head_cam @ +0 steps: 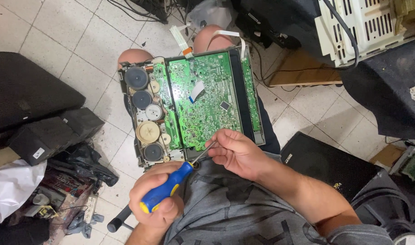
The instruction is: Using a screwdriver to remove screws and prying apart the components of a circuit board assembly.
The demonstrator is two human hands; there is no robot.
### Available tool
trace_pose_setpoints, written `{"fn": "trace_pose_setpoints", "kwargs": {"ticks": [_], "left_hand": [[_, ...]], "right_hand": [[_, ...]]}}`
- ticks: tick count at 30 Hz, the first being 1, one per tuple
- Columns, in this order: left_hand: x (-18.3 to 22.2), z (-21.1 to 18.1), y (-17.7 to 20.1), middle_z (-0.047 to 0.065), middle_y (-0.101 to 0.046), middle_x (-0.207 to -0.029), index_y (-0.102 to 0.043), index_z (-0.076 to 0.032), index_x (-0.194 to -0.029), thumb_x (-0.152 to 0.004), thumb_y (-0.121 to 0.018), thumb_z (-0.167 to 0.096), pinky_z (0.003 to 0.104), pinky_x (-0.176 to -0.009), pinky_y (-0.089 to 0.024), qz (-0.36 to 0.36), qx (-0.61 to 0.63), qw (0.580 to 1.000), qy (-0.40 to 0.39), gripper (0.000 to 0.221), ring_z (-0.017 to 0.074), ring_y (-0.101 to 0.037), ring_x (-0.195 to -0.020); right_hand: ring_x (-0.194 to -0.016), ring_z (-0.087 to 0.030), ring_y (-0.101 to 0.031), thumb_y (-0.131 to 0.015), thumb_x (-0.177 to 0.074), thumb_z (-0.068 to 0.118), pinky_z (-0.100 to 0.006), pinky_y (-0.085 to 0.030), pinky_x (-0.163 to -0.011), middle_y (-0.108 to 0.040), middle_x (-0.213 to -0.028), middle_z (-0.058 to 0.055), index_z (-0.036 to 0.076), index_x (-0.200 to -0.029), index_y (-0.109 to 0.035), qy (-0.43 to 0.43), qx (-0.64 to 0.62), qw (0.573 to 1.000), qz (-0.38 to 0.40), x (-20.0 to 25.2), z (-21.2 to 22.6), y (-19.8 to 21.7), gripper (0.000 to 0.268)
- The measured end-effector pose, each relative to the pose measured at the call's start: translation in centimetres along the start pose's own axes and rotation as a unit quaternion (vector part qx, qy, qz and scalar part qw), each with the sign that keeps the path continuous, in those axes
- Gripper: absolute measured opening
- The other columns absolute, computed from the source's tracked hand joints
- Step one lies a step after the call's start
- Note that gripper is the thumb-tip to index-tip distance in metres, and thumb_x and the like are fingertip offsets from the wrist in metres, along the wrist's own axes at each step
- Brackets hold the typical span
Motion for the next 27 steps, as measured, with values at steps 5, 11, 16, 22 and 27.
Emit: {"fn": "trace_pose_setpoints", "kwargs": {"ticks": [5,11,16,22,27], "left_hand": [[-0.3,-0.1,-0.2,0.017,-0.076,-0.115,-0.051,-0.007,-0.127,-0.109,-0.067,-0.041,0.046,-0.102,-0.071,-0.018,-0.010,1.000,-0.001,0.041,0.0343,-0.084,-0.109],[-0.6,-0.2,0.1,0.017,-0.077,-0.114,-0.049,-0.011,-0.131,-0.111,-0.065,-0.043,0.048,-0.103,-0.070,-0.006,-0.013,1.000,-0.008,0.041,0.0350,-0.084,-0.109],[-1.5,-0.7,-0.1,0.020,-0.080,-0.110,-0.053,-0.008,-0.125,-0.106,-0.067,-0.041,0.047,-0.098,-0.072,0.048,-0.078,0.995,-0.045,0.040,0.0362,-0.086,-0.106],[-1.1,2.0,1.0,0.017,-0.080,-0.116,-0.060,-0.008,-0.127,-0.098,-0.074,-0.021,0.032,-0.084,-0.071,-0.025,-0.064,0.998,-0.001,0.034,0.0242,-0.083,-0.097],[-4.7,4.8,-0.4,0.016,-0.075,-0.082,-0.079,-0.002,-0.110,-0.097,-0.085,-0.038,0.046,-0.068,-0.063,-0.019,-0.226,0.966,-0.127,0.038,0.0383,-0.075,-0.070]], "right_hand": [[-0.092,-0.018,-0.083,-0.064,-0.113,0.013,-0.026,-0.068,-0.075,-0.081,-0.109,-0.017,-0.005,-0.119,-0.067,-0.011,0.023,1.000,-0.008,0.2,0.0,-0.6,0.019],[-0.086,-0.017,-0.083,-0.064,-0.113,0.015,-0.026,-0.068,-0.073,-0.082,-0.098,-0.016,-0.006,-0.117,-0.069,-0.011,0.016,1.000,-0.009,0.3,0.0,-1.4,0.022],[-0.090,-0.021,-0.084,-0.061,-0.115,0.018,-0.029,-0.069,-0.072,-0.081,-0.110,-0.022,-0.004,-0.116,-0.070,-0.004,0.009,1.000,-0.016,0.0,-0.1,-1.0,0.024],[-0.065,-0.012,-0.058,-0.025,-0.121,0.066,-0.025,-0.046,-0.054,-0.064,-0.082,-0.002,0.003,-0.122,-0.075,-0.083,-0.062,0.989,0.102,1.3,1.4,-1.7,0.081],[-0.043,-0.009,-0.042,-0.038,-0.118,0.065,-0.023,-0.033,-0.041,-0.042,-0.057,0.010,0.020,-0.093,-0.070,0.018,0.056,0.998,-0.013,1.0,5.4,-1.2,0.061]]}}
Point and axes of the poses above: each hand's wrist, its own x-axis away from the middle knuckle, its own y-axis out of the back of the hand, z = x × y, the point moved 4 cm from there along -x, towards the middle knuckle
